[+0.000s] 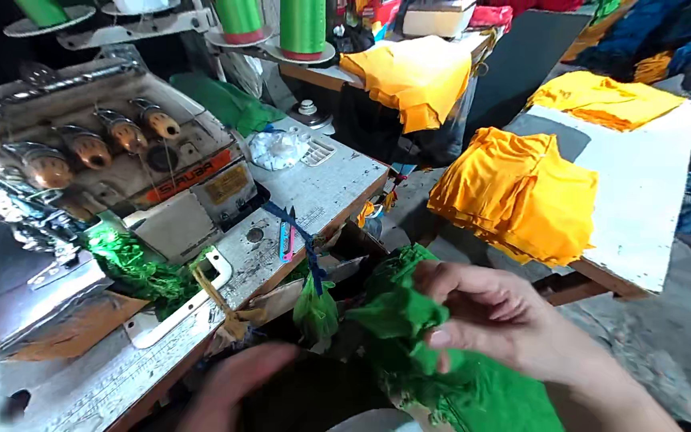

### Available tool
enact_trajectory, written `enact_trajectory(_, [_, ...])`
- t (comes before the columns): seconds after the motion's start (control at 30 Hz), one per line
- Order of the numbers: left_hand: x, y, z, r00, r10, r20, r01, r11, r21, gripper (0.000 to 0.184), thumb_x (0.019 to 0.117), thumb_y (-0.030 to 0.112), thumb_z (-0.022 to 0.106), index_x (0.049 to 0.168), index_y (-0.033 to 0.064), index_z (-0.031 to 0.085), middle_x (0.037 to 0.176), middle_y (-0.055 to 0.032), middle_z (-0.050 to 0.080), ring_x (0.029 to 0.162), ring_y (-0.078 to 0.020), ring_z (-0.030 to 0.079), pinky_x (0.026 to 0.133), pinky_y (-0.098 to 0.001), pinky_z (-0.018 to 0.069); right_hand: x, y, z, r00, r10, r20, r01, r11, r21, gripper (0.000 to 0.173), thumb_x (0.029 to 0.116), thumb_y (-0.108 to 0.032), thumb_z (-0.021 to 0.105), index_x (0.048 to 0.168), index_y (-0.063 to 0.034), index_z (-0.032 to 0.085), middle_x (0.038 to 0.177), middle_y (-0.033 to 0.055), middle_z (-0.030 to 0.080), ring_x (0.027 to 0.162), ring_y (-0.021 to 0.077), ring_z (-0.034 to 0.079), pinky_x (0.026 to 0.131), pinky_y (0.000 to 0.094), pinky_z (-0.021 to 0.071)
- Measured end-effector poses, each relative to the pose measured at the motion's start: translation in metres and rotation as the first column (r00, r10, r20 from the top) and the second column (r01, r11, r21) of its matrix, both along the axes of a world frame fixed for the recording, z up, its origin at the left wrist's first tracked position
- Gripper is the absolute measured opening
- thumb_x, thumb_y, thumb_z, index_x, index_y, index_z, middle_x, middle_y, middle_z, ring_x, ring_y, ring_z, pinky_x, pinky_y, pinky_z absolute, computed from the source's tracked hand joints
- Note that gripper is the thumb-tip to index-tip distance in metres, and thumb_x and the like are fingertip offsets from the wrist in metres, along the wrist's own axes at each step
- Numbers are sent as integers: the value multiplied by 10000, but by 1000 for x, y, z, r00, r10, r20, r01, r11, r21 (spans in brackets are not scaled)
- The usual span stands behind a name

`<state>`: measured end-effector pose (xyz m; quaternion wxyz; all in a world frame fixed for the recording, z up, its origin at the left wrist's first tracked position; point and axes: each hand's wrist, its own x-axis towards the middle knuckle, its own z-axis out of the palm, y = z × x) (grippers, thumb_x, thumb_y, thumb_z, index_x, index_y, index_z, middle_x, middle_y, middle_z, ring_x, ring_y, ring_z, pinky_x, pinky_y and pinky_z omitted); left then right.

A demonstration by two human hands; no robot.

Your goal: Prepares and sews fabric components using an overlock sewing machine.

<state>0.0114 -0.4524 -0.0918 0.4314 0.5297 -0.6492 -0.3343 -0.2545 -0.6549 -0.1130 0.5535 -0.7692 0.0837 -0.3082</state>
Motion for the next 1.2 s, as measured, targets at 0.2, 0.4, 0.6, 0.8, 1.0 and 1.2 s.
enact_trajectory(0.2, [-58,-51,-76,990,142,27,-136,980,-148,338,989,279,677,1119,-32,682,1083,-144,724,1056,-143,689,978,-370,552,79,25,13,973,-67,222,117,968,-222,167,929,-183,755,872,-78,638,848,-28,636,811,3,629,716,149,558])
enact_trajectory(0.4, [-26,-14,-13,904,265,-336,-335,926,-171,226,1028,157,584,1219,227,683,1204,202,692,1126,102,608,1006,-170,515,104,-13,0,969,200,143,-215,972,97,651,872,-567,730,1367,-201,517,1184,-65,664,1086,78,646,911,269,565])
enact_trajectory(0.6, [6,33,31,723,442,-530,-631,735,-247,194,989,294,620,1097,375,759,1056,181,765,992,61,696,909,-176,575,121,-8,-21,754,529,-389,-487,848,208,285,983,-258,662,1200,-76,698,1110,-51,717,1014,-25,649,918,221,541])
enact_trajectory(0.8, [46,70,27,509,713,-482,-851,501,-158,296,1033,7,457,1076,209,669,963,133,763,886,3,715,800,-218,606,136,-13,12,923,383,-39,-375,917,137,158,942,-380,710,1048,-279,769,929,-152,738,851,-73,665,754,134,559])
enact_trajectory(1.0, [55,100,16,378,750,-544,-915,392,-94,299,1000,-63,470,1051,153,671,931,86,781,855,-16,733,787,-234,622,196,19,37,953,270,139,-299,911,283,286,863,-119,778,1129,-218,748,987,-12,752,874,60,719,766,228,616])
enact_trajectory(1.2, [54,147,41,258,745,615,-858,470,-208,506,936,428,705,1062,-61,736,1079,-288,701,983,-475,686,836,-679,518,241,57,64,901,433,23,-343,744,-573,302,979,-221,658,1279,-194,676,1105,-58,735,984,4,685,857,194,576])
